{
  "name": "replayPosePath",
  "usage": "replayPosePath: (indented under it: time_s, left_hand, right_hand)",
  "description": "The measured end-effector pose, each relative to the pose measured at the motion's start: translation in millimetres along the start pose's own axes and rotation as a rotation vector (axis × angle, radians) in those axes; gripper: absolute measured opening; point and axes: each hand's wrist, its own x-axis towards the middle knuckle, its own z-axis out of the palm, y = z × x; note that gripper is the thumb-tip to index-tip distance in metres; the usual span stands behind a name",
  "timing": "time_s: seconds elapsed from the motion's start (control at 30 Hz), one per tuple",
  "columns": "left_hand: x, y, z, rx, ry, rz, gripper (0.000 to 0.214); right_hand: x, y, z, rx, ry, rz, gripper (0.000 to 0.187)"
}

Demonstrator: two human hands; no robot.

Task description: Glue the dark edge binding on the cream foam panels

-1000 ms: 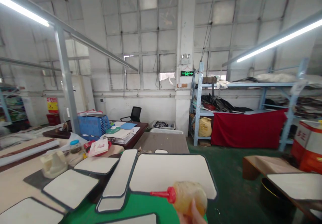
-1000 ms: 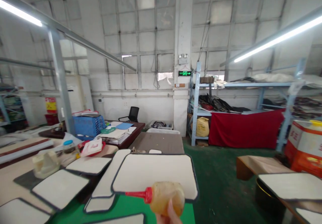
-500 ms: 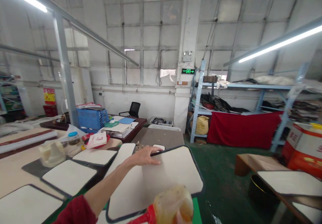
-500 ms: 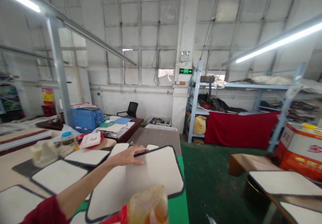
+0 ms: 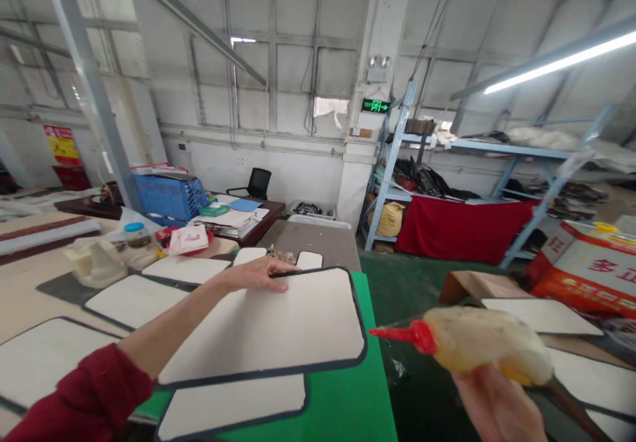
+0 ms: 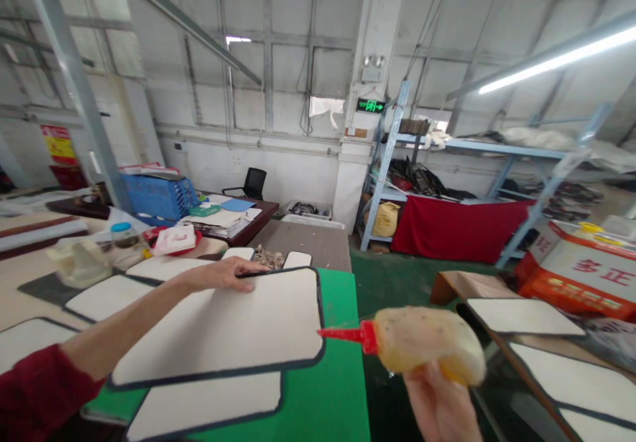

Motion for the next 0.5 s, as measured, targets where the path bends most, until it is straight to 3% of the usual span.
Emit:
replayPosePath:
  time_s: [0.1, 0.23, 0.33, 0.5]
  left_hand:
    - [-7.4, 5.3, -4.1, -0.044, -0.085, -0.077, 0.05]
    - [-6.2, 6.1, -14.9, 0.092, -0.305, -0.074, 0.048]
    - [-3.3, 4.6, -22.8, 0.219, -0.445, -0.013, 0.053]
    - [-1.1, 7.5, -24.6, 0.234, -0.463, -0.031, 0.056]
  right_hand:
    - [18.2, -19.3, 20.3, -0.035, -0.058, -0.025, 0.09]
    - [17.8, -20.2, 29.2, -0.129, -0.313, -0.007, 0.075]
    - [19.3, -16.2, 26.1, -0.19, -0.483, -0.003, 0.064]
    - [46.4, -2.6, 7.8, -0.23, -0.546, -0.114, 0.069]
